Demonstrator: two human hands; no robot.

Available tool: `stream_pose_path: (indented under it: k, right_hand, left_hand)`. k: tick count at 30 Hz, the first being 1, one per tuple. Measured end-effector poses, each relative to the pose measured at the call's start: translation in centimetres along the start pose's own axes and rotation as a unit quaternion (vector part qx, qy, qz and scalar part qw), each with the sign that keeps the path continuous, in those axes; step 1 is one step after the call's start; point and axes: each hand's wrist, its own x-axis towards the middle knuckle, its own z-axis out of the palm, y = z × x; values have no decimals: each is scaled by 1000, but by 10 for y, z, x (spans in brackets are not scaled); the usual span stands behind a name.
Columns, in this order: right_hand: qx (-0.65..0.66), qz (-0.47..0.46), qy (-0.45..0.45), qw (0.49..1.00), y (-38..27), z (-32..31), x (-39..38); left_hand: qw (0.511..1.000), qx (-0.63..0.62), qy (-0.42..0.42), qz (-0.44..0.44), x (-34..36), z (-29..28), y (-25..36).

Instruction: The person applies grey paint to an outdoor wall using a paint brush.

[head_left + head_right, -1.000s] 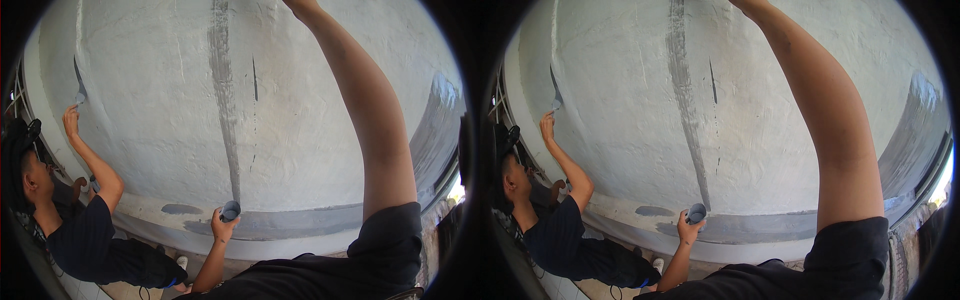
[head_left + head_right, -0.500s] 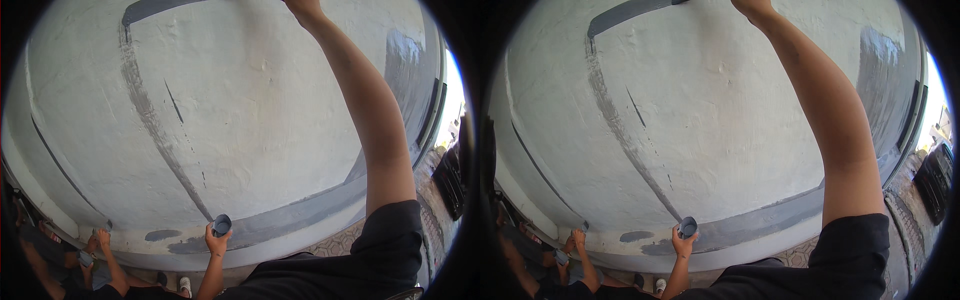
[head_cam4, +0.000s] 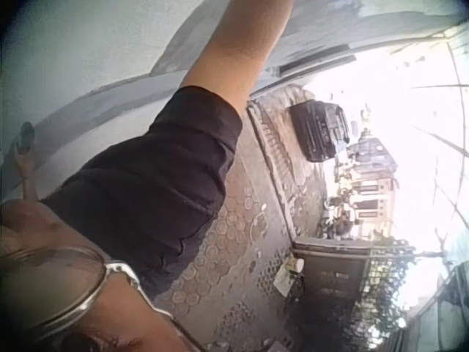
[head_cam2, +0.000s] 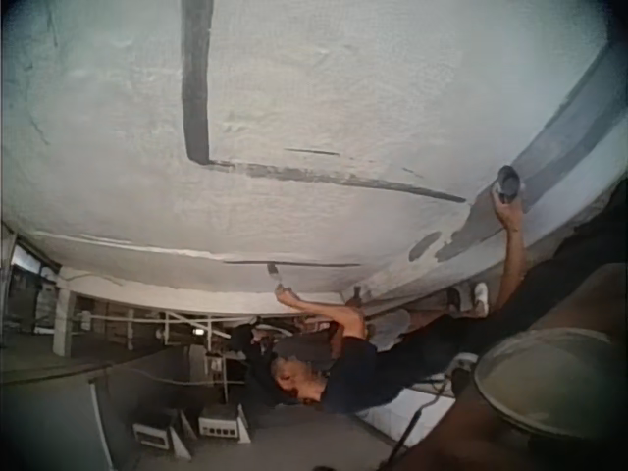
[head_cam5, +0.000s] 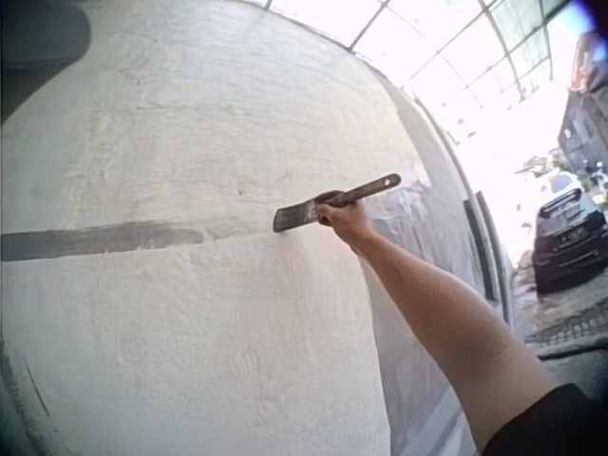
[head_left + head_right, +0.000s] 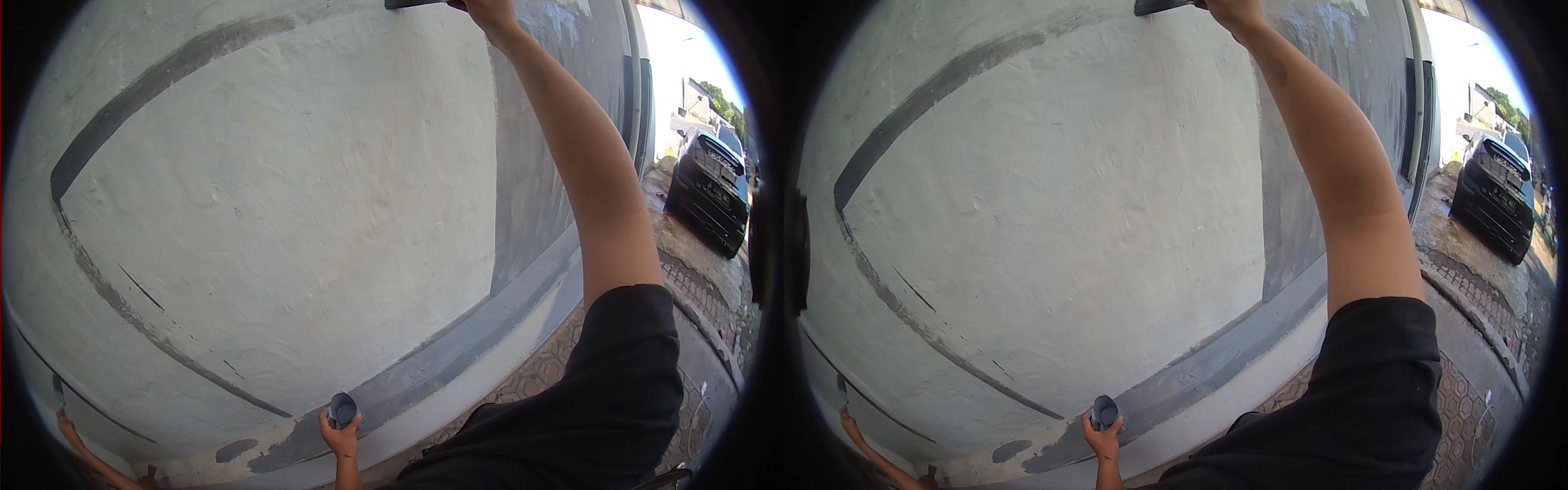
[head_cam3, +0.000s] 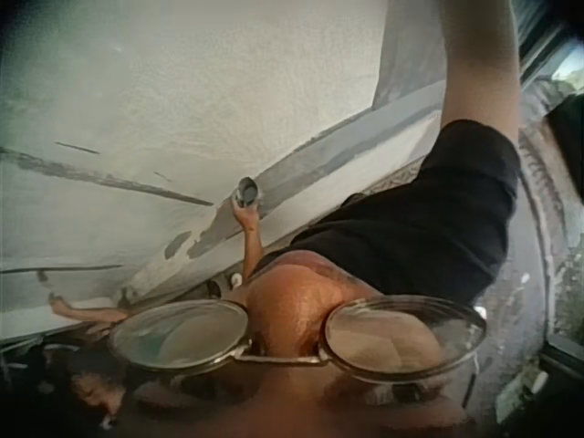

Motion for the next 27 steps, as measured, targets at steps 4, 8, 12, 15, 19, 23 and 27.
stream_pose_path:
  k: [4,8,12,15,19,23,27]
  right_hand:
    - [-88,-12,42,995,51,-98,47]
    - [-187,-34,118,975,77,-150,64]
    - [-337,-152,140,919,81,-164,61]
    - [-425,-140,150,881,89,-142,55]
    - [-310,-149,30,939,46,-69,19]
    - [-219,-199,-34,955,-22,35,-31]
    - [-126,-250,-110,954,-81,131,-70]
  left_hand:
    - [1000,1,-7,-4,-7,39,-2]
    - [1000,9,2,-21,-17,75,15]
    - [999,-41,-10,-28,-24,100,17]
    - [999,-32,-21,-36,-25,109,15]
    - [999,4,-35,-9,-18,112,7]
    - [999,35,-31,11,-12,108,2]
    - [1000,12,-17,12,-8,93,13]
